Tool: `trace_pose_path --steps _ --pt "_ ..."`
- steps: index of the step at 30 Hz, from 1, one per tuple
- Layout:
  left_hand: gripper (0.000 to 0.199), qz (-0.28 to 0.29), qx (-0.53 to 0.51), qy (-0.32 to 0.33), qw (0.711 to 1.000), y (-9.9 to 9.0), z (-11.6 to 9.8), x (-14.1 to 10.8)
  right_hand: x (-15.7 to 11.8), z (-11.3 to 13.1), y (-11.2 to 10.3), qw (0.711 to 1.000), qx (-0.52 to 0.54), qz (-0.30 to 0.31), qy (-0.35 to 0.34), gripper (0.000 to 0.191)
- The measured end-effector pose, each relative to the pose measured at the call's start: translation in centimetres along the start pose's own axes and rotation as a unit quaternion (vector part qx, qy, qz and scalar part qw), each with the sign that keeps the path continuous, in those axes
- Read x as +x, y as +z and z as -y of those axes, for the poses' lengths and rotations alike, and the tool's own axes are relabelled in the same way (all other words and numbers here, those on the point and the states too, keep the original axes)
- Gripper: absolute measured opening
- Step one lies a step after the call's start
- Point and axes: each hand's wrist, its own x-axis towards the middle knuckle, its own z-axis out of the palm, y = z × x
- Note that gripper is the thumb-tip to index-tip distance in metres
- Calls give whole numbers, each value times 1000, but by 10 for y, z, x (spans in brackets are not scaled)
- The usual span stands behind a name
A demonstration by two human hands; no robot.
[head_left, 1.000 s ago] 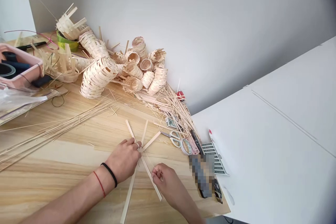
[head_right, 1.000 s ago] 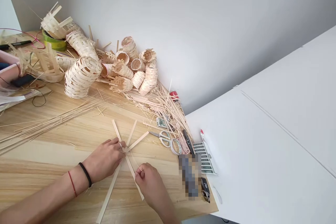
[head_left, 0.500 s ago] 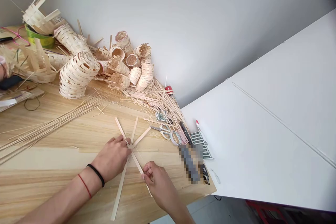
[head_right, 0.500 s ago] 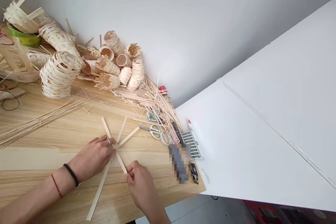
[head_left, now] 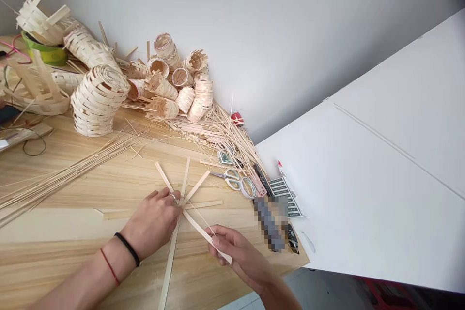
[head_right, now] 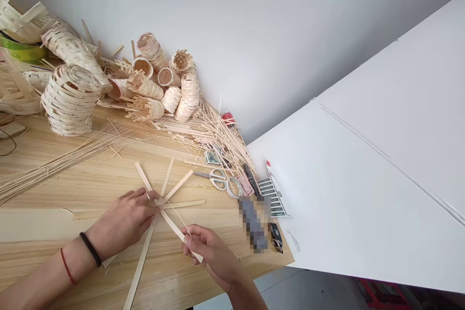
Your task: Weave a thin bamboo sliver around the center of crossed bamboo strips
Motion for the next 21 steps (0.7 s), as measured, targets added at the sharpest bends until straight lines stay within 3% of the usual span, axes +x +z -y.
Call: trace_pose_path --steps 3,5,9,13,21 --pt "24 -2 1 -1 1000 0 0 0 -3 -15 -2 985 169 18 -12 61" --pt "26 -2 3 -1 1000 2 0 0 -5 -23 0 972 232 25 -33 60" --pt "28 -14 19 2 1000 6 0 -1 -5 -32 7 955 290 -26 -60 52" --pt "30 -24 42 11 999 8 1 -3 1 -35 10 937 337 -83 -45 52" --pt "31 -17 56 10 998 9 -3 -3 9 -32 2 913 403 -60 -15 42"
